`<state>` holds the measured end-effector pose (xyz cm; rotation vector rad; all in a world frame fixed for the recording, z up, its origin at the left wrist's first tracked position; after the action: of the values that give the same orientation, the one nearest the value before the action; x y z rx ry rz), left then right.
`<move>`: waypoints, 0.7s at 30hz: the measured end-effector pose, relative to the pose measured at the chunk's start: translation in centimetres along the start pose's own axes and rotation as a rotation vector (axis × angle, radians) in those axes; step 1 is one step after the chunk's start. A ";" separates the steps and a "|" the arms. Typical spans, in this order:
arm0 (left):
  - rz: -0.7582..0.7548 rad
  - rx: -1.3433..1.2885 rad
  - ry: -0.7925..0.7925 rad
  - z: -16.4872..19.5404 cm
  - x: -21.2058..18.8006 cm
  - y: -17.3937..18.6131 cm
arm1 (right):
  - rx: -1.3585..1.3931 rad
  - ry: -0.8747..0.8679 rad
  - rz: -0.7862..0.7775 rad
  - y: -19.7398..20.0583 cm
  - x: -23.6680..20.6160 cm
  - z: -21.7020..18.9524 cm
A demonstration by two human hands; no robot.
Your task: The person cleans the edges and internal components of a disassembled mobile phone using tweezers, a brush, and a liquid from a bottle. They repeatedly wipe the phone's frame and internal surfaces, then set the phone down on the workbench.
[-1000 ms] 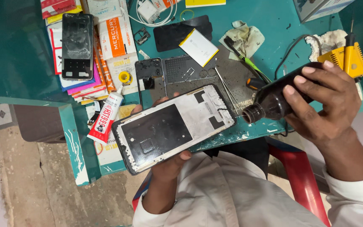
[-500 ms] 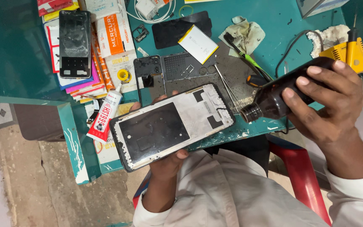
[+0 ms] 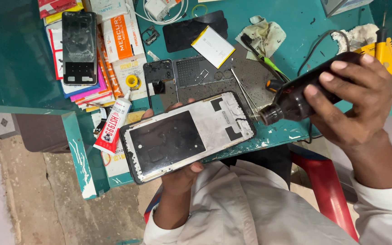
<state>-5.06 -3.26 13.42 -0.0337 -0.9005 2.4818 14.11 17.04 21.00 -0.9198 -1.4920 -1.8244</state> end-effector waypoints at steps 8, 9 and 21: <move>-0.021 -0.018 0.034 0.2 -0.1 -0.2 | -0.012 0.040 -0.025 -0.2 0.3 -0.2; -0.026 -0.016 0.034 0.2 -0.1 -0.3 | -0.011 0.050 -0.020 -0.2 0.4 -0.1; -0.062 0.014 0.047 0.0 -0.2 0.1 | -0.054 0.099 0.000 -0.8 1.5 0.0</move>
<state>-4.88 -3.42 13.37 -0.0579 -0.8518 2.4202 12.56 17.19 21.79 -0.8424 -1.3883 -1.8908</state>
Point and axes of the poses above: each hand's wrist, its own x-axis towards the middle knuckle, its own y-axis out of the back of the hand, z = x × y, the point moved 6 cm from there along x, towards the middle knuckle, and after that the axes turned 12 degrees about z, right-handed, at the moved point
